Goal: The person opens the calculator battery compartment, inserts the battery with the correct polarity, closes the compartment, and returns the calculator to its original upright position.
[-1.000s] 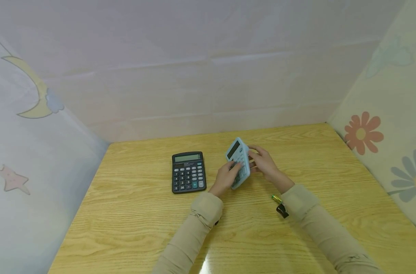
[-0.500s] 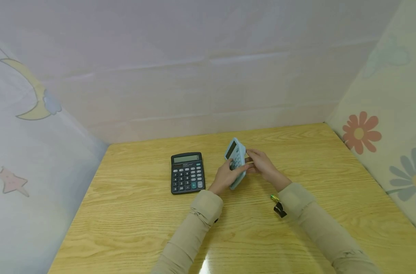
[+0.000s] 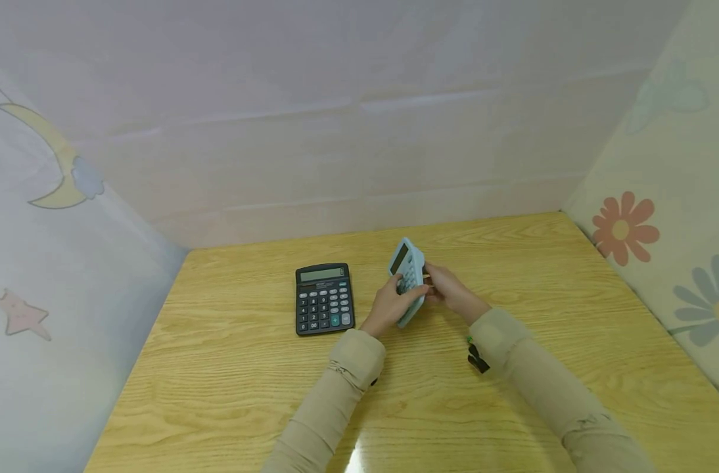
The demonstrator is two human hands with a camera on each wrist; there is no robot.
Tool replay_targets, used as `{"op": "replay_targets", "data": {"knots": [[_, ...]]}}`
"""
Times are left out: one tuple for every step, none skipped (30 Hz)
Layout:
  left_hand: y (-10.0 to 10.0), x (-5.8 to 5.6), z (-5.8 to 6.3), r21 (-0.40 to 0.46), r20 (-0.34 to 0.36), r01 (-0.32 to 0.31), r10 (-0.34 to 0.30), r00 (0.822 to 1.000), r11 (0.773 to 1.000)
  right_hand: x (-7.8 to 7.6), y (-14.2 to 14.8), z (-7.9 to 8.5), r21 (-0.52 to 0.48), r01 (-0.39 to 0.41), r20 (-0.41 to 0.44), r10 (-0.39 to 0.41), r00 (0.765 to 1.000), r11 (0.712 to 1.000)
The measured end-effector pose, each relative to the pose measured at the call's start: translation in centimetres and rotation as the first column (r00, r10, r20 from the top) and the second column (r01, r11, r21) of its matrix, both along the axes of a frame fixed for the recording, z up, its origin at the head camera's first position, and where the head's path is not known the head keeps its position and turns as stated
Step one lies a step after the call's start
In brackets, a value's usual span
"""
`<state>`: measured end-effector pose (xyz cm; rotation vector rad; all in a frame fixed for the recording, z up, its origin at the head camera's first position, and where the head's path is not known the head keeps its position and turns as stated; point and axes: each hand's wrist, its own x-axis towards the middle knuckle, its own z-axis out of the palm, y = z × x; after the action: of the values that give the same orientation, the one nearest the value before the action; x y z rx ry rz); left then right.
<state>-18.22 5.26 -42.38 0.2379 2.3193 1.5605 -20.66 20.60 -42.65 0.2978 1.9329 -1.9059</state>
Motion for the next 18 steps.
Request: {"op": "replay_targets", "data": {"knots": [[0.0,0.0,0.0,0.000,0.001,0.000,0.000,1.000,1.000,-0.2,0.0,-0.3,0.002,-0.013,0.001,0.013,1.000,1.000],[0.0,0.0,0.0,0.001,0.003,-0.001,0.001,1.000,1.000,-0.6,0.2,-0.9,-0.028,-0.021,0.014,0.021,1.000,0.999],[-0.1,0.0,0.0,0.005,0.005,-0.001,0.001,1.000,1.000,-0.9,0.2,-1.3,-0.042,-0.015,0.040,0.017,0.999,0.999],[-0.1,0.0,0.0,0.008,0.006,-0.001,0.001,1.000,1.000,-1.2,0.2,-1.7,-0.061,-0.011,0.066,0.015,0.998,0.998],[-0.2,0.0,-0.1,0.014,0.008,0.000,0.000,1.000,1.000,-1.5,0.2,-2.1,-0.088,-0.014,0.095,0.022,0.995,0.996],[-0.2,0.0,-0.1,0.021,0.011,-0.001,0.001,1.000,1.000,-1.8,0.2,-2.5,-0.125,-0.012,0.126,0.028,0.992,0.992],[-0.2,0.0,-0.1,0.027,0.011,0.000,-0.001,1.000,1.000,-2.0,0.2,-2.9,-0.152,0.001,0.160,0.024,0.987,0.988],[-0.3,-0.1,-0.2,0.035,0.013,0.000,-0.001,1.000,0.999,-2.3,0.1,-3.2,-0.188,0.020,0.202,0.019,0.979,0.982],[-0.3,-0.1,-0.3,0.042,0.015,0.001,-0.001,1.000,0.999,-2.2,-0.1,-3.1,-0.190,0.029,0.223,0.015,0.975,0.981],[-0.3,-0.1,-0.3,0.047,0.015,0.001,-0.001,1.000,0.999,-2.3,-0.1,-3.2,-0.208,0.031,0.239,0.020,0.971,0.978],[-0.3,-0.2,-0.4,0.051,0.017,0.000,-0.001,1.000,0.999,-2.3,-0.2,-3.3,-0.225,0.032,0.252,0.027,0.967,0.974],[-0.3,-0.2,-0.5,0.053,0.018,-0.001,0.000,1.000,0.999,-2.3,-0.2,-3.3,-0.235,0.039,0.261,0.024,0.965,0.971],[-0.4,-0.2,-0.5,0.053,0.018,-0.002,0.001,1.000,0.999,-2.2,-0.3,-3.2,-0.239,0.047,0.268,0.019,0.963,0.970],[-0.4,-0.2,-0.6,0.055,0.021,-0.004,0.003,1.000,0.998,-2.2,-0.4,-3.2,-0.250,0.051,0.272,0.019,0.962,0.967],[-0.4,-0.3,-0.6,0.056,0.023,-0.005,0.004,1.000,0.998,-2.1,-0.5,-3.1,-0.253,0.048,0.267,0.022,0.963,0.966],[-0.4,-0.3,-0.6,0.055,0.025,-0.007,0.006,1.000,0.998,-2.0,-0.5,-3.1,-0.258,0.045,0.266,0.027,0.964,0.965],[-0.4,-0.3,-0.7,0.054,0.028,-0.009,0.008,1.000,0.998,-2.0,-0.6,-3.0,-0.255,0.033,0.254,0.035,0.966,0.966],[-0.4,-0.3,-0.7,0.058,0.031,-0.012,0.010,0.999,0.998,-2.0,-0.6,-3.0,-0.251,0.033,0.249,0.032,0.968,0.967]]}}
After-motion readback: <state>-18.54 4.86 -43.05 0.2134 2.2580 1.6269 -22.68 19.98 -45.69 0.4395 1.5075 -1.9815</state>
